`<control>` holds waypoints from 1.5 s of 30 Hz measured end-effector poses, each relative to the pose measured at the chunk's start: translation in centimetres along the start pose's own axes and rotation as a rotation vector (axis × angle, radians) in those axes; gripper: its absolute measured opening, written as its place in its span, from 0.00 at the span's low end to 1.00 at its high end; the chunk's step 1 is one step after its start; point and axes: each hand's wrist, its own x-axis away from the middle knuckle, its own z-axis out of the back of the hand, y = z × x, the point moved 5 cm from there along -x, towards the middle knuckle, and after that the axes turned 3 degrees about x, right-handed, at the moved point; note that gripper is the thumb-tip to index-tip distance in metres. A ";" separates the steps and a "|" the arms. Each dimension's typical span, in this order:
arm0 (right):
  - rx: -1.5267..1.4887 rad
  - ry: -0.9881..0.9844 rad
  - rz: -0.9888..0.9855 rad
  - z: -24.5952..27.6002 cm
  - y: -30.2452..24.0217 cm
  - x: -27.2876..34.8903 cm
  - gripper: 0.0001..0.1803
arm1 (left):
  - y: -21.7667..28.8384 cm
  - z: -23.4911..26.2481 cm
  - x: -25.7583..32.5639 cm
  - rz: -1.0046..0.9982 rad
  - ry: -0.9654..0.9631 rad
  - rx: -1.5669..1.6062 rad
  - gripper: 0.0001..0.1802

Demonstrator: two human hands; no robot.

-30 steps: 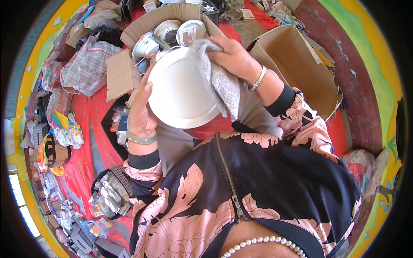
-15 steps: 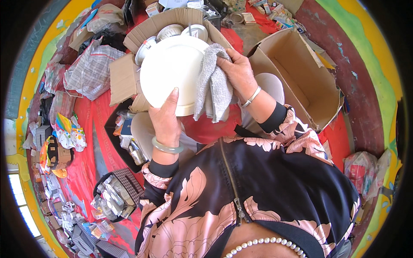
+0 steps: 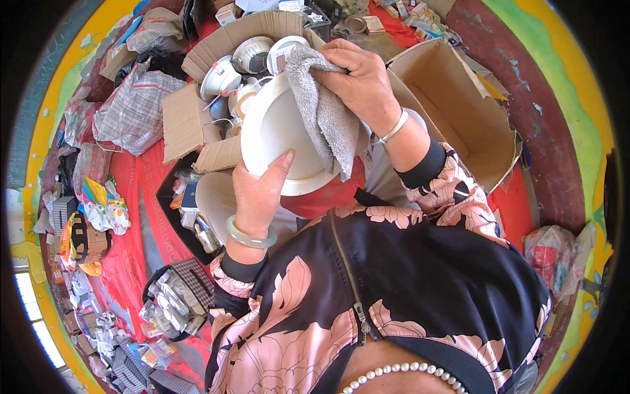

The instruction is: The person wipes a white electronic device, a blue box, a black box containing a bulb, and a white light fixture with a cloth.

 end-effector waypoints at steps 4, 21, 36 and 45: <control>0.062 -0.127 0.200 -1.1 -1.4 0.0 0.12 | -0.5 0.3 0.1 0.105 -0.033 -0.061 0.21; 0.192 -0.094 0.465 -1.8 -3.0 0.5 0.16 | -0.4 0.3 0.5 0.056 -0.028 -0.048 0.22; 0.380 -0.227 0.646 -5.8 -7.0 4.3 0.25 | -5.7 0.1 1.8 -0.222 -0.044 -0.426 0.39; 0.520 0.076 0.203 -0.1 4.7 2.5 0.26 | -0.9 1.1 0.8 0.063 0.112 0.091 0.21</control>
